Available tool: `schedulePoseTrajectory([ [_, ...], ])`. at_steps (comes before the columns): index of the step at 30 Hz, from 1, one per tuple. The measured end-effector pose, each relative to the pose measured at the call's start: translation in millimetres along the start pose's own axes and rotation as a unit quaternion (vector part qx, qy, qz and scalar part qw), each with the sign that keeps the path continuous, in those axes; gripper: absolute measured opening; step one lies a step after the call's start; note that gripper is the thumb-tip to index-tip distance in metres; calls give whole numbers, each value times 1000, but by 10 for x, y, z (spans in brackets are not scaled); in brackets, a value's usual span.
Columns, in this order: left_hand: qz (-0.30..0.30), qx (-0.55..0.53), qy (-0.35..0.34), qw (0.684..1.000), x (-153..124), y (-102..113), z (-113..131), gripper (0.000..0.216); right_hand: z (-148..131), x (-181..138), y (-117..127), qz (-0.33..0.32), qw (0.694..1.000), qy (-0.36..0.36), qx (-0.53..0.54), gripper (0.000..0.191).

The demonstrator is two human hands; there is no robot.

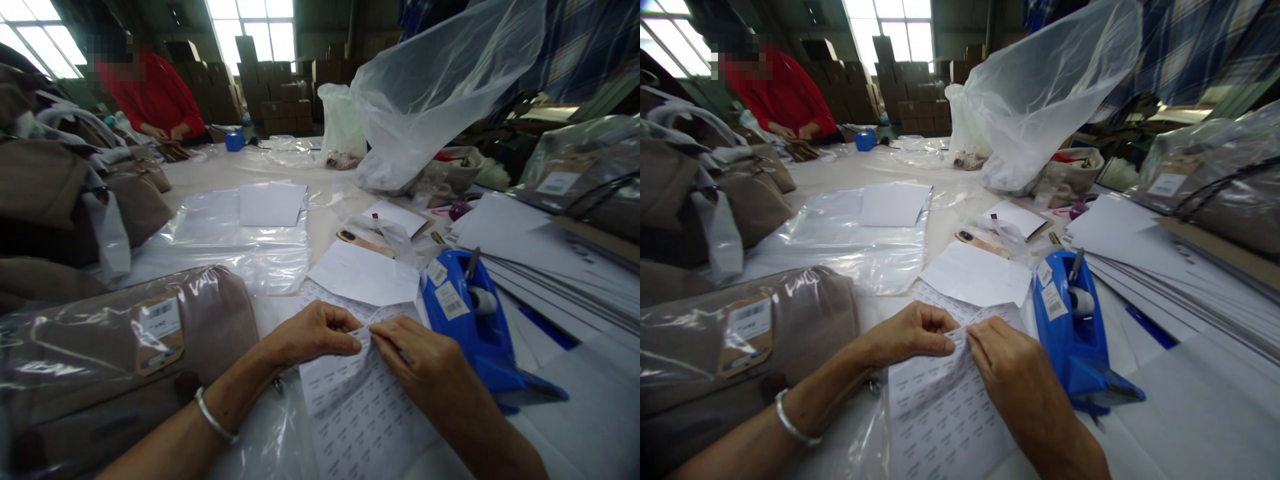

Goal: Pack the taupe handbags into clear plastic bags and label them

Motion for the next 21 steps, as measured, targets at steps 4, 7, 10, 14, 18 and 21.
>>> schedulePoseTrajectory([
  [4,-1,0,0,1000,-2,7,-26,28,-22,-6,1,-2,1000,20,-17,19],
  [7,2,8,-3,1000,-3,7,-35,27,-24,-3,11,1,999,29,-23,23],
  [10,6,20,-5,1000,-4,7,-36,25,-22,-7,9,-5,999,37,-31,26],
  [14,3,35,-7,999,-4,8,-43,21,-16,-25,-13,-18,998,41,-40,27],
  [18,-2,50,-10,999,-2,7,-53,21,-13,-31,-43,-24,998,39,-47,25],
  [21,-2,55,-14,998,5,8,-57,22,-14,-22,-41,-4,999,20,-38,21],
])
Point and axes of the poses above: each hand's wrist, its own x-axis towards the middle knuckle, its own y-axis out of the back of the hand, z = x × y, the point moved 5 cm from there along x, towards the middle knuckle, and after that the axes turned 13 degrees about -y, right-handed, at the moved point
